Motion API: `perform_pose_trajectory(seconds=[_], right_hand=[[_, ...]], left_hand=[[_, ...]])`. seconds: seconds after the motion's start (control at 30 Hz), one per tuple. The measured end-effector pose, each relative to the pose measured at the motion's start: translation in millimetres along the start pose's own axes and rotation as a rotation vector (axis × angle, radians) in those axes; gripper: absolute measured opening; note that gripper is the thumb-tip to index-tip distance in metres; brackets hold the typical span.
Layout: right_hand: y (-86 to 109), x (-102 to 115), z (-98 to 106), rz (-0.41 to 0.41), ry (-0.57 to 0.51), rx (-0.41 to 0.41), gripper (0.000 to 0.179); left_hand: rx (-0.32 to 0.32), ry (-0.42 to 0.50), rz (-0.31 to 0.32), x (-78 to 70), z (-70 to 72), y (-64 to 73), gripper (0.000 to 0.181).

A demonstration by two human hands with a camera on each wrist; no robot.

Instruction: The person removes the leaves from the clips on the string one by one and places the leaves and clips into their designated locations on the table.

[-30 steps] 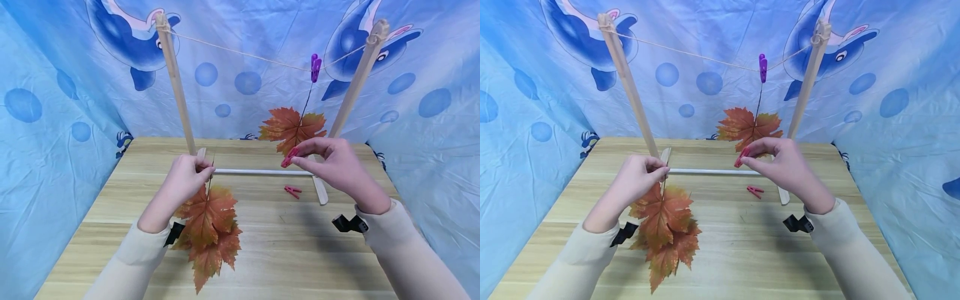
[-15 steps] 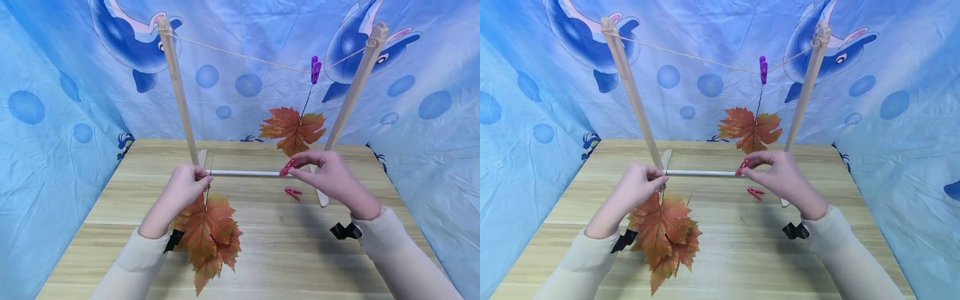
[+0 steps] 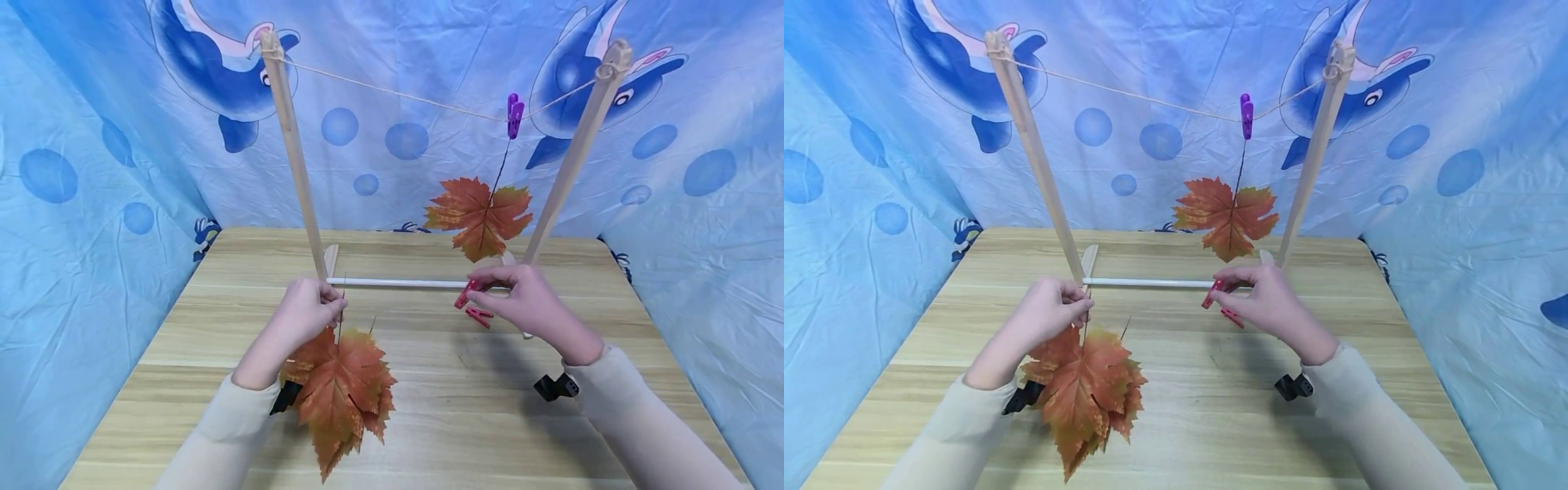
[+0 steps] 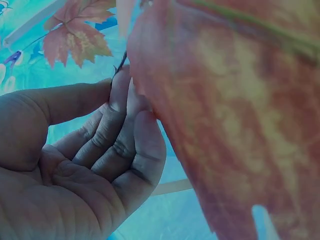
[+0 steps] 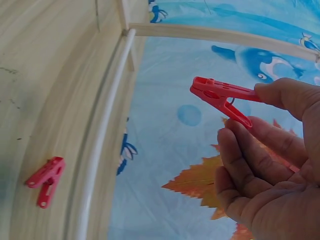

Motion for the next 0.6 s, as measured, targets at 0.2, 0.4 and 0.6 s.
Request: perform_pose_trajectory(seconds=[0.2, 0.4, 0.6], right_hand=[[-0.9, -12.5, -9.9, -0.029, 0.054, 0.053, 0.024], [1.6, -24.9, -17.3, -0.065, 0.085, 0.108, 0.021], [4.4, -34.1, -20.8, -0.035, 0.082, 0.107, 0.019]], left_hand=[[0.017, -0.02, -0.005, 9.5, -5.2, -0.7, 0.025], [0.06, -0.02, 0.064, 18.4, -11.1, 1.0, 0.022], [0.08, -0.012, 0.101, 25.6, -17.8, 2.3, 0.023]])
Point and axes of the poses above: each hand's wrist, its own y-axis away from the middle knuckle, its own z-axis out of the back of the hand, x = y × z, the point moved 6 cm from there along -y, towards the middle knuckle, and after that the axes turned 9 degrees about -x, right-handed, at the moved point
